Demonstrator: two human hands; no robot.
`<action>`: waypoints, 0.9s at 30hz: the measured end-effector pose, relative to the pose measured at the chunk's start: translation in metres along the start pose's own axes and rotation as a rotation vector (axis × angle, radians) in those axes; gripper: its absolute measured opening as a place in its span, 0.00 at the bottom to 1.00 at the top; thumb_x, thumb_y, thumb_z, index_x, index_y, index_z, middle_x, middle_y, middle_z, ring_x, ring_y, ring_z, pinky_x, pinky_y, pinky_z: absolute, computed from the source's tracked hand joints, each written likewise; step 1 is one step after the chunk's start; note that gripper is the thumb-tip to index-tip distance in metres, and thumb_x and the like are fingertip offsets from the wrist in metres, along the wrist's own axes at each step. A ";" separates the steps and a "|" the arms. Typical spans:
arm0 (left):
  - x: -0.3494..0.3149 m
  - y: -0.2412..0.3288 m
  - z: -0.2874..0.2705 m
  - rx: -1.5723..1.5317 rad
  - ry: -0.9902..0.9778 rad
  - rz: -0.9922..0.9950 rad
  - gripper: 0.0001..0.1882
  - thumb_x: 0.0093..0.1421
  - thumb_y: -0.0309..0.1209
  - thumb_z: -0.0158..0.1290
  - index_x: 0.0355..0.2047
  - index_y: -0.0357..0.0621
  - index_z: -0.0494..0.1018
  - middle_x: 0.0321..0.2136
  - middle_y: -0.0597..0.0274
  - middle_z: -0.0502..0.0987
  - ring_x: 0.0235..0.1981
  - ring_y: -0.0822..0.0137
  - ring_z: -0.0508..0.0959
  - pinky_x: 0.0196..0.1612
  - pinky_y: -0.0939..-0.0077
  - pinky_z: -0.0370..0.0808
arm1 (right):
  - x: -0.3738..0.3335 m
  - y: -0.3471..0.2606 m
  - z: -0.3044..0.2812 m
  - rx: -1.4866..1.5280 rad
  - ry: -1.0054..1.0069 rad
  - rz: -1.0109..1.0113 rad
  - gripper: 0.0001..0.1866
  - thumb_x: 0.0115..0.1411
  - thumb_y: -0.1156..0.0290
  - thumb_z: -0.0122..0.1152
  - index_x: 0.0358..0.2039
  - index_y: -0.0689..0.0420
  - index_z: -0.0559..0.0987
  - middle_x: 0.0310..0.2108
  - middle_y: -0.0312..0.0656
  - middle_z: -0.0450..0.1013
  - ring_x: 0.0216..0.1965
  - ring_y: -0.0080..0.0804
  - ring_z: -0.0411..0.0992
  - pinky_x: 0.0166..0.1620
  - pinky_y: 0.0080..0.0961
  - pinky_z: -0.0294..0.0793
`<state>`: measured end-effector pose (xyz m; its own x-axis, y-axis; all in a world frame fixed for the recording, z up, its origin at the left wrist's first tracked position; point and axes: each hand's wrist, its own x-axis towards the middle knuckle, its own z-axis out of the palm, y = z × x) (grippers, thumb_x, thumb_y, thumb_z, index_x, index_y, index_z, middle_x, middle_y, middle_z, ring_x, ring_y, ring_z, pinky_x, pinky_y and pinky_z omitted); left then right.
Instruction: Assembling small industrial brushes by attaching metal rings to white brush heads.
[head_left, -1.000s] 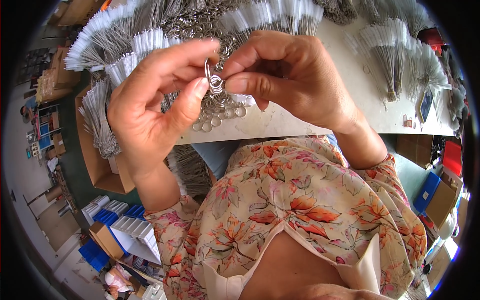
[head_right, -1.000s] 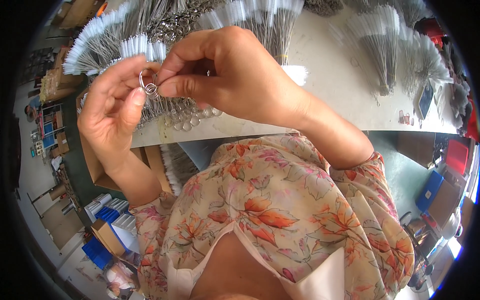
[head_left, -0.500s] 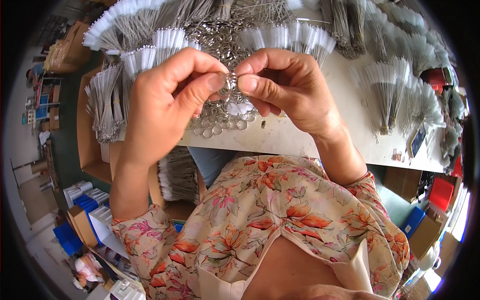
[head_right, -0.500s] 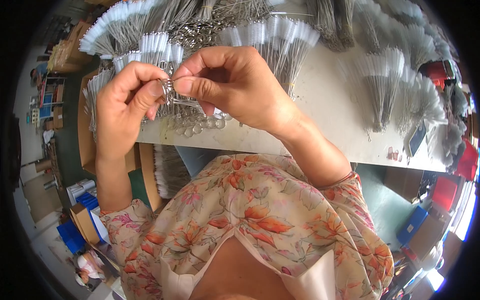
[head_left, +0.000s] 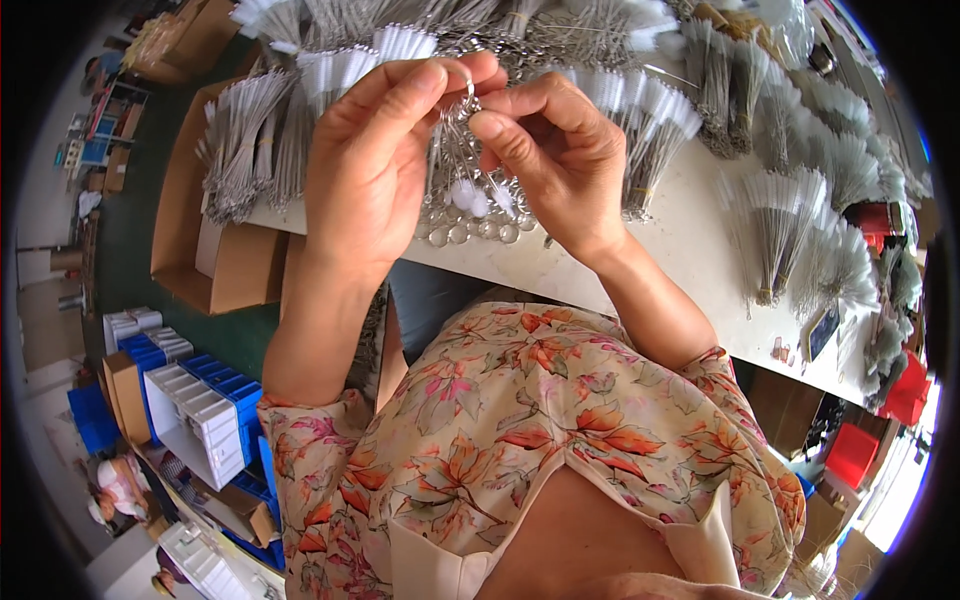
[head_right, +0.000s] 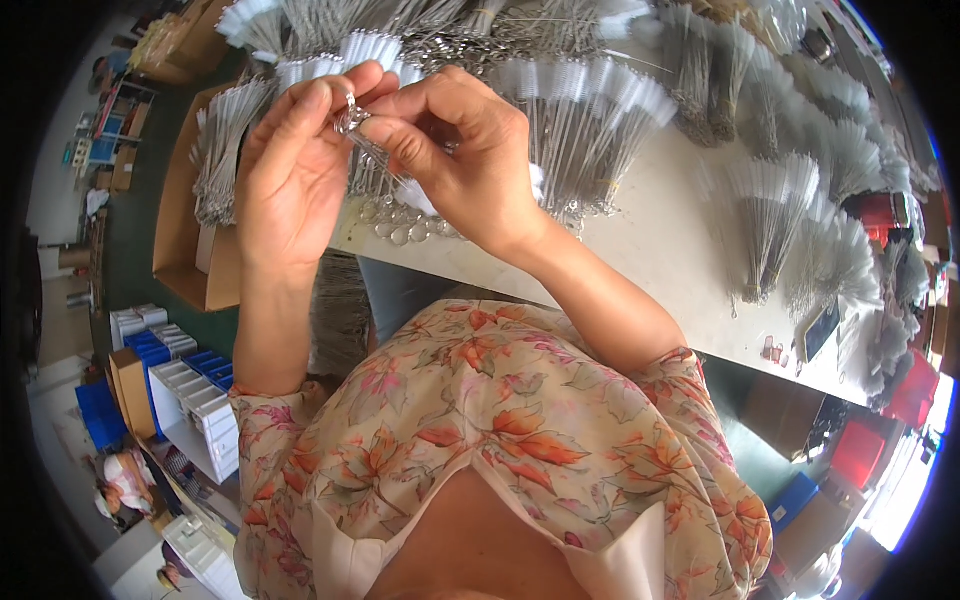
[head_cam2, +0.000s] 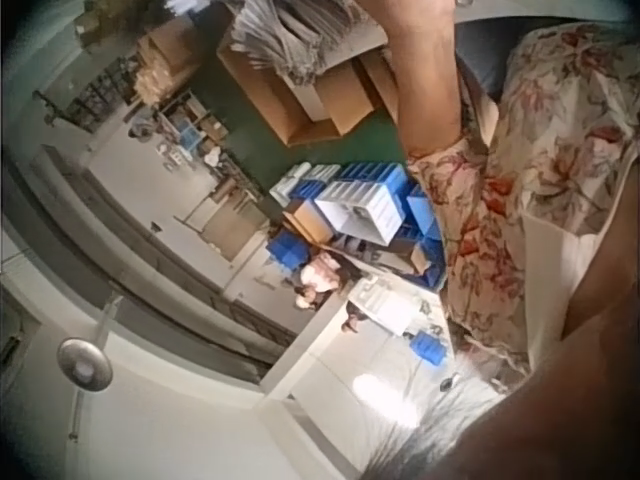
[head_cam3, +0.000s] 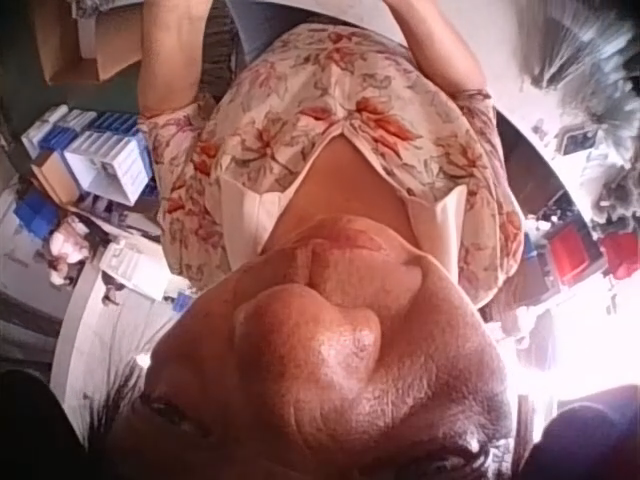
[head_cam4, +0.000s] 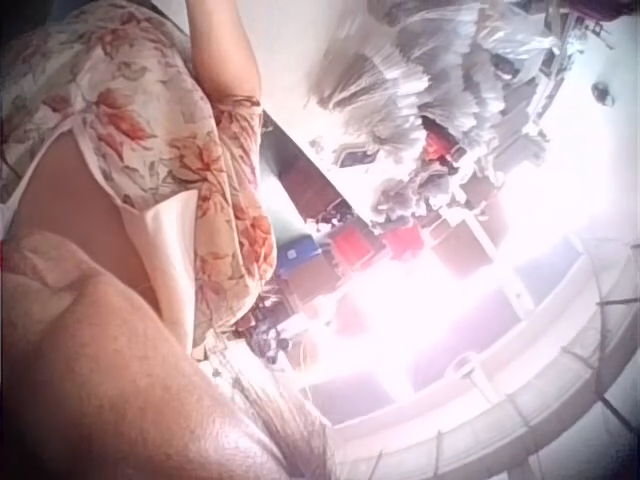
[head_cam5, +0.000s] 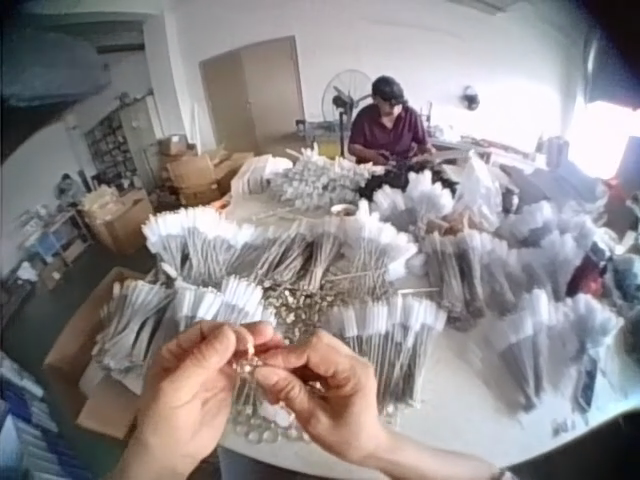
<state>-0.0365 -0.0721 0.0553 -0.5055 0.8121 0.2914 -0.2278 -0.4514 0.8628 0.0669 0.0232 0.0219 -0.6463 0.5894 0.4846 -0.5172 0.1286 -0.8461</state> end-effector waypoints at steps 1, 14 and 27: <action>-0.001 0.001 0.000 -0.121 0.038 -0.029 0.08 0.60 0.27 0.46 0.34 0.36 0.73 0.36 0.53 0.76 0.42 0.62 0.75 0.48 0.70 0.68 | 0.001 0.003 0.006 0.009 -0.016 -0.002 0.05 0.52 0.76 0.61 0.29 0.64 0.76 0.25 0.36 0.68 0.22 0.20 0.70 0.25 0.14 0.71; -0.025 0.032 -0.027 -0.192 0.343 0.046 0.08 0.57 0.25 0.48 0.33 0.34 0.75 0.36 0.52 0.77 0.40 0.63 0.75 0.46 0.72 0.70 | 0.027 0.003 0.053 -0.257 -0.135 -0.340 0.11 0.43 0.70 0.69 0.27 0.59 0.80 0.22 0.37 0.73 0.25 0.23 0.69 0.33 0.21 0.70; -0.088 0.072 -0.091 0.893 0.026 -0.132 0.09 0.57 0.28 0.52 0.36 0.35 0.73 0.29 0.65 0.75 0.30 0.78 0.71 0.35 0.86 0.68 | 0.040 0.032 0.071 0.488 -0.766 0.851 0.09 0.51 0.69 0.57 0.24 0.62 0.78 0.16 0.32 0.65 0.18 0.19 0.59 0.25 0.16 0.62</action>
<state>-0.0838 -0.2096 0.0541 -0.5421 0.8236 0.1669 0.4400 0.1090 0.8913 -0.0153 -0.0062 0.0305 -0.9541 -0.2976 -0.0342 0.1782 -0.4721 -0.8633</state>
